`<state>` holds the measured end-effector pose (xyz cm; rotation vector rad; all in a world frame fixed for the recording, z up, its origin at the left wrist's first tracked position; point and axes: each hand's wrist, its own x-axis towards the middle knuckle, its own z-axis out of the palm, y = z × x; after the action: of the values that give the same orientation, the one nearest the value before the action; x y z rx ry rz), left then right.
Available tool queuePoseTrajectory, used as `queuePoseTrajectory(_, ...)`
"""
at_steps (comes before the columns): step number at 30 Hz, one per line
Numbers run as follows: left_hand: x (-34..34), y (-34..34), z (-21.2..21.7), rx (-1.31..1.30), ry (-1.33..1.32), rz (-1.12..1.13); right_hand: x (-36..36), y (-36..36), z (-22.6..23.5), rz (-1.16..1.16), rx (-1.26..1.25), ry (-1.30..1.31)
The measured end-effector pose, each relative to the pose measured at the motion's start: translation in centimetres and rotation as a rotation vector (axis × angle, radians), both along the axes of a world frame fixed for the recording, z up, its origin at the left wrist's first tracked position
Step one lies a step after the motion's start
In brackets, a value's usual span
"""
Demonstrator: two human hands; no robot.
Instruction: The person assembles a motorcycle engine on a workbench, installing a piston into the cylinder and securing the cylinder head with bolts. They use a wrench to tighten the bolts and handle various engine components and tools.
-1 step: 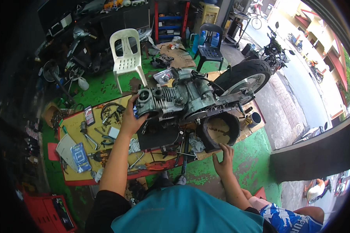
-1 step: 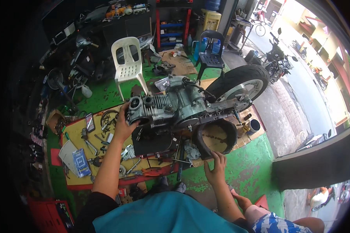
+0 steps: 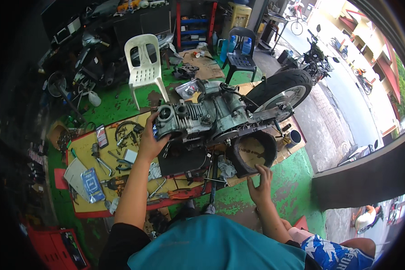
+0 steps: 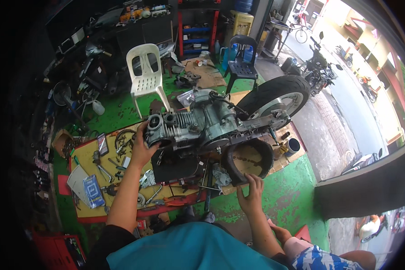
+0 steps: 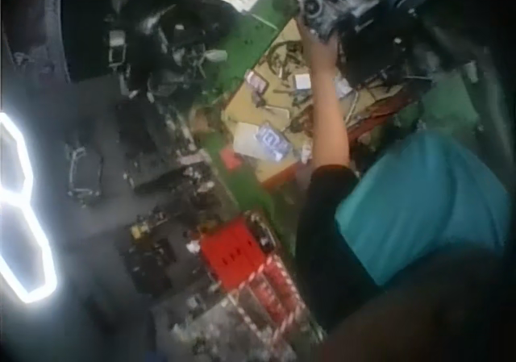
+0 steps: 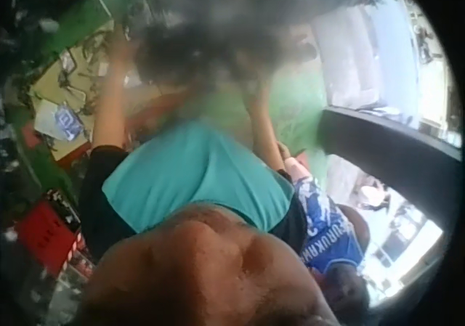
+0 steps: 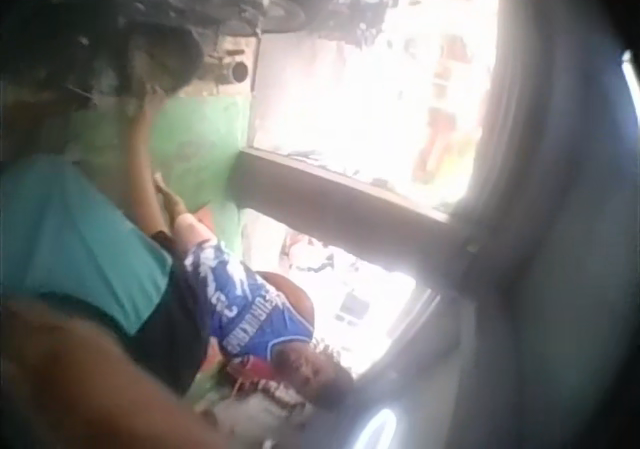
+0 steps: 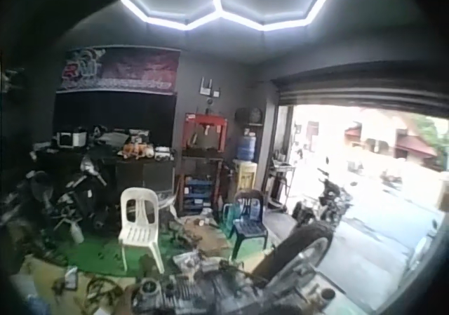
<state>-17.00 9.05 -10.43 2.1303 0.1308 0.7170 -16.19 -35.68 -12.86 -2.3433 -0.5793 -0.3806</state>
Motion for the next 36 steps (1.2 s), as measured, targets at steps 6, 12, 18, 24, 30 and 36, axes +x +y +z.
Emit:
queuePoseTrajectory(6,0.9,-0.6,-1.1,-0.006,0.034,0.035,7.6,-0.3,8.6,-0.054,0.015,-0.275)
queuePoseTrajectory(12,-0.6,0.1,-1.8,0.072,0.122,0.148,21.3,-0.1,18.6,0.044,-0.198,-0.413)
queuePoseTrajectory(18,-2.6,1.7,-2.7,-0.038,0.362,0.157,36.0,-0.5,20.4,0.02,-0.333,-0.412)
queuePoseTrajectory(24,-4.3,2.0,-3.0,-0.025,0.515,0.167,41.7,-5.2,16.1,-0.371,-0.127,0.023)
queuePoseTrajectory(30,-3.1,2.9,-3.5,-0.04,0.595,0.17,41.8,-3.2,15.4,-0.423,-0.119,0.046)
queuePoseTrajectory(36,-2.9,2.7,-2.8,-0.055,0.625,0.165,42.5,-3.3,15.9,-0.448,-0.14,0.083)
